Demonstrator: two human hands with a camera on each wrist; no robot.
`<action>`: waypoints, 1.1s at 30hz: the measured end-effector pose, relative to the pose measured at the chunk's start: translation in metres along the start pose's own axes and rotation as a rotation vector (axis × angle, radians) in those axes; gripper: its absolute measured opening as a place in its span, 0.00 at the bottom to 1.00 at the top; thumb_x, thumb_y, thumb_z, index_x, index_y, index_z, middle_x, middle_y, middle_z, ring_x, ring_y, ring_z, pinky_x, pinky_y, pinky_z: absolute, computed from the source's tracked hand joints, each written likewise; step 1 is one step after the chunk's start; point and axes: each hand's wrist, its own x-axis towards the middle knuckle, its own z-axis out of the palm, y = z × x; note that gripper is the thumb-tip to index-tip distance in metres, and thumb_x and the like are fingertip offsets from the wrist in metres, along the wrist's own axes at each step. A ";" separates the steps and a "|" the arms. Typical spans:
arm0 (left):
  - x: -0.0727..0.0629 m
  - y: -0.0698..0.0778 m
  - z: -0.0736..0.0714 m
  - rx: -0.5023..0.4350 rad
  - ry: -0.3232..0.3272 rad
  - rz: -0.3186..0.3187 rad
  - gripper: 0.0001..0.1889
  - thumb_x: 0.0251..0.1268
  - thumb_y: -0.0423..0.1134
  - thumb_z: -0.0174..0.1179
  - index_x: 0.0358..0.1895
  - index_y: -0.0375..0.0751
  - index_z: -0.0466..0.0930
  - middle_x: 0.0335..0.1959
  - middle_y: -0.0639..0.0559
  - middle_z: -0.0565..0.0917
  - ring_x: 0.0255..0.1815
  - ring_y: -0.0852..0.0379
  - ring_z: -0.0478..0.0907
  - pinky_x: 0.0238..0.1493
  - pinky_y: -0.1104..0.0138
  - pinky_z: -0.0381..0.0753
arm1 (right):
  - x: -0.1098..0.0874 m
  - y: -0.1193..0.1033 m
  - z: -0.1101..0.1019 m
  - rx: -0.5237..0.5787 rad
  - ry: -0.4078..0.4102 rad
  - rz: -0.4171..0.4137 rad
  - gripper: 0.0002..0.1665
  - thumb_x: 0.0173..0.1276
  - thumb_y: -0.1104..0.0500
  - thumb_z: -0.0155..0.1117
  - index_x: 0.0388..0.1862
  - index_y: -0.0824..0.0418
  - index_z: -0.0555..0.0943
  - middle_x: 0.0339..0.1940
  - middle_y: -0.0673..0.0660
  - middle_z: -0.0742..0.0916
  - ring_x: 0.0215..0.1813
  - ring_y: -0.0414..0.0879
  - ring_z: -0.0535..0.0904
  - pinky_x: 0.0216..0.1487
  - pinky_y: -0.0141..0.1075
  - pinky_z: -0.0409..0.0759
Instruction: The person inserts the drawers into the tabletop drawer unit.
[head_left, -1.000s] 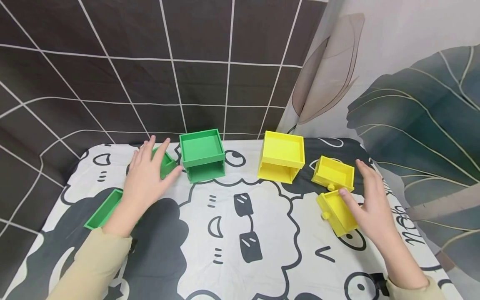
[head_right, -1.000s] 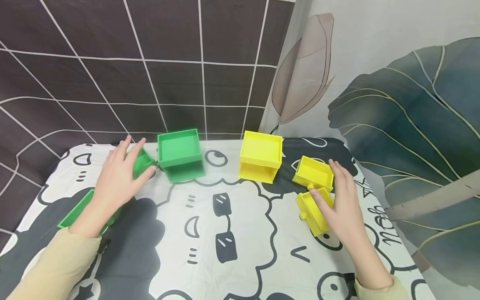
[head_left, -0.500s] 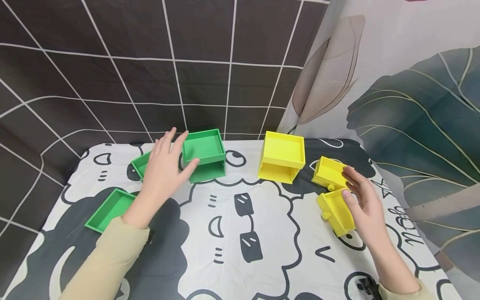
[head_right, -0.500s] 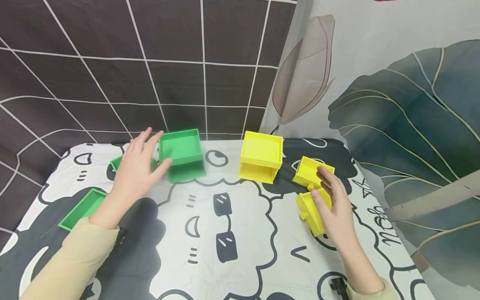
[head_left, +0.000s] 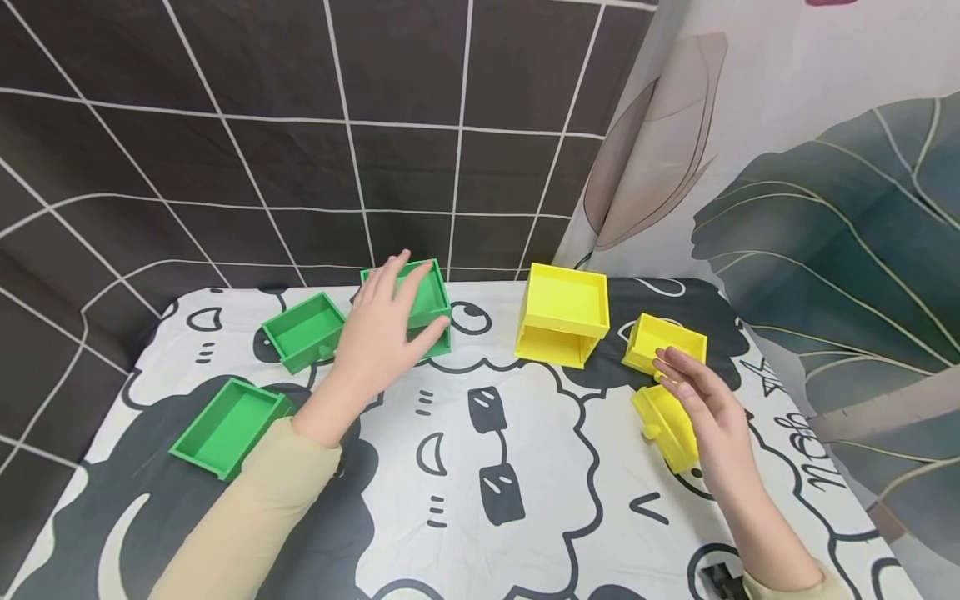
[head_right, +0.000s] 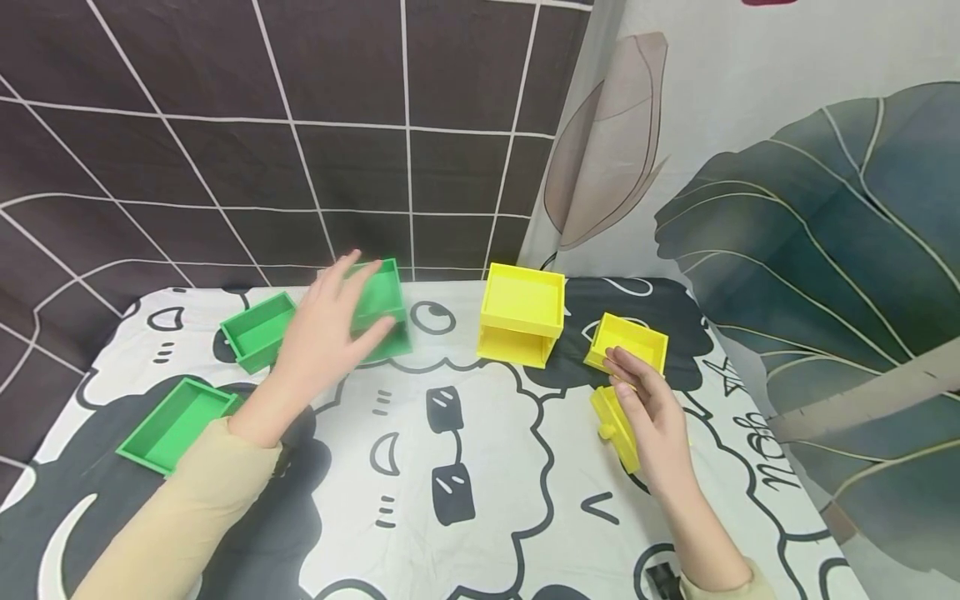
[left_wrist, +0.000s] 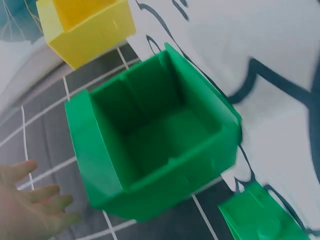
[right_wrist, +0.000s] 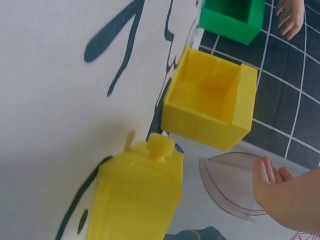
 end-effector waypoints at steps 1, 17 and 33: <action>0.002 0.003 0.002 0.002 -0.009 0.005 0.39 0.73 0.56 0.63 0.81 0.44 0.66 0.83 0.35 0.63 0.85 0.34 0.60 0.87 0.40 0.60 | 0.000 0.000 0.001 0.041 -0.006 0.004 0.27 0.88 0.60 0.47 0.79 0.70 0.67 0.69 0.33 0.81 0.68 0.23 0.79 0.66 0.12 0.74; 0.023 0.045 0.033 -0.009 -0.099 0.101 0.37 0.74 0.55 0.65 0.80 0.44 0.67 0.84 0.40 0.64 0.84 0.39 0.62 0.87 0.45 0.64 | -0.002 0.018 0.003 0.673 -0.094 0.125 0.22 0.90 0.61 0.41 0.68 0.63 0.81 0.64 0.53 0.89 0.64 0.42 0.88 0.67 0.29 0.85; 0.042 0.069 0.065 -0.144 -0.134 0.092 0.36 0.74 0.53 0.67 0.79 0.44 0.68 0.81 0.44 0.69 0.82 0.44 0.68 0.82 0.50 0.74 | -0.010 0.036 0.008 1.391 -0.336 0.412 0.32 0.91 0.55 0.32 0.66 0.71 0.81 0.67 0.64 0.87 0.70 0.54 0.85 0.75 0.40 0.82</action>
